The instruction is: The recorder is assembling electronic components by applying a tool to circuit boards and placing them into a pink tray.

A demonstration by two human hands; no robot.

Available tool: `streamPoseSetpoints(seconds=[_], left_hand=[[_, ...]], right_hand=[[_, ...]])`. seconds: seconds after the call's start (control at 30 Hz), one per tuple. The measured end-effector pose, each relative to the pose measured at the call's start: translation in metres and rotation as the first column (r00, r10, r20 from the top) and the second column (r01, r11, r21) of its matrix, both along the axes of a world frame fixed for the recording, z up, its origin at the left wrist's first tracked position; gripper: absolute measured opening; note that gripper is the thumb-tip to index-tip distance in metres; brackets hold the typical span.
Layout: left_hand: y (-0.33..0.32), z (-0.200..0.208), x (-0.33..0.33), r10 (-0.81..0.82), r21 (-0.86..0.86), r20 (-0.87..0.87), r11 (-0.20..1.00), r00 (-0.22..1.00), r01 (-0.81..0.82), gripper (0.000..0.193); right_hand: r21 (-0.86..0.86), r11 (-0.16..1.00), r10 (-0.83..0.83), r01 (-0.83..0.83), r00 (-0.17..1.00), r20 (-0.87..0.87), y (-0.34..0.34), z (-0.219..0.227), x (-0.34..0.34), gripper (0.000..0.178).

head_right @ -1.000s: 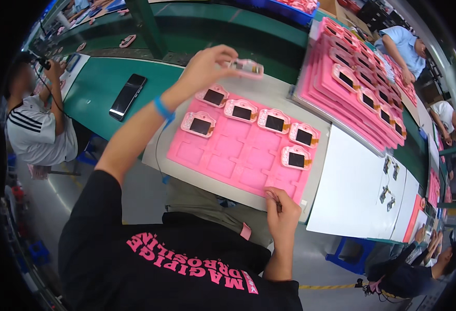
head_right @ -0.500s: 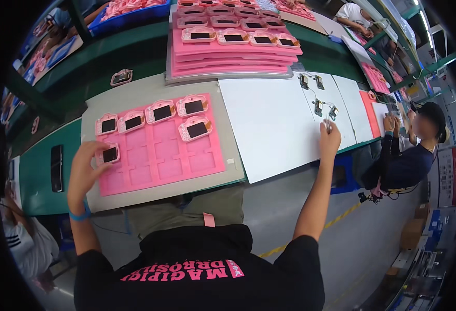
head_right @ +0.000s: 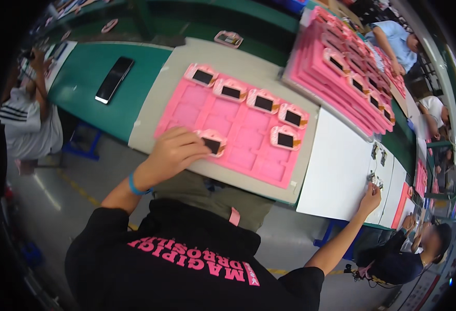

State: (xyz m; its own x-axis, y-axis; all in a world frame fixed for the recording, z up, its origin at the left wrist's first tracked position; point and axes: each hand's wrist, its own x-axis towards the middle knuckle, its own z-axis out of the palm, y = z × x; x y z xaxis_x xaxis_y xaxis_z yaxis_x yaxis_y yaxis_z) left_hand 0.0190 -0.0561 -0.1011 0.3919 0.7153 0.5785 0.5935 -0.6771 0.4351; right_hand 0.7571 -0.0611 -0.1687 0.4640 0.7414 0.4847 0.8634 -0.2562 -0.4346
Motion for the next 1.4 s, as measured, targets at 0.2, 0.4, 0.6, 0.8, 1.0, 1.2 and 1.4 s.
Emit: streamPoseSetpoints(seconds=[0.2, 0.4, 0.6, 0.8, 1.0, 1.2, 1.4], left_hand=[[-0.039, -0.004, 0.019, 0.013, -0.143, 0.282, 0.989, 0.959, 0.029, 0.016], [-0.065, -0.02, 0.061, 0.061, -0.65, 0.713, 0.433, 0.699, 0.625, 0.046], [-0.054, -0.053, 0.069, 0.424, -0.673, 0.723, 0.256, 0.545, 0.694, 0.039], [-0.052, -0.027, 0.03, 0.434, -0.762, 0.648, 0.346, 0.626, 0.548, 0.026], [-0.023, 0.014, 0.005, 0.437, -0.874, 0.453, 0.389, 0.777, 0.291, 0.018], [0.026, 0.031, 0.012, 0.214, -0.815, 0.338, 0.554, 0.916, 0.171, 0.008], [0.062, 0.012, 0.047, 0.043, -0.539, -0.108, 0.837, 0.993, -0.094, 0.005]], right_hand=[[0.032, 0.996, -0.07, 0.088, 0.925, -0.373, -0.012, 0.04, -0.14, 0.028], [0.225, 0.938, 0.341, -0.263, 0.81, -0.477, -0.057, 0.058, -0.359, 0.014], [0.127, 0.722, 0.577, -0.68, 0.491, -0.652, -0.098, 0.016, -0.473, 0.031], [0.12, 0.633, 0.474, -0.765, 0.26, -0.841, -0.101, 0.027, -0.491, 0.024], [0.202, 0.66, 0.278, -0.723, -0.016, -0.961, -0.086, 0.029, -0.489, 0.019], [0.095, 0.651, -0.06, -0.753, -0.176, -0.983, -0.057, 0.05, -0.481, 0.023], [0.176, 0.717, -0.001, -0.675, -0.253, -0.967, -0.045, 0.035, -0.487, 0.024]])
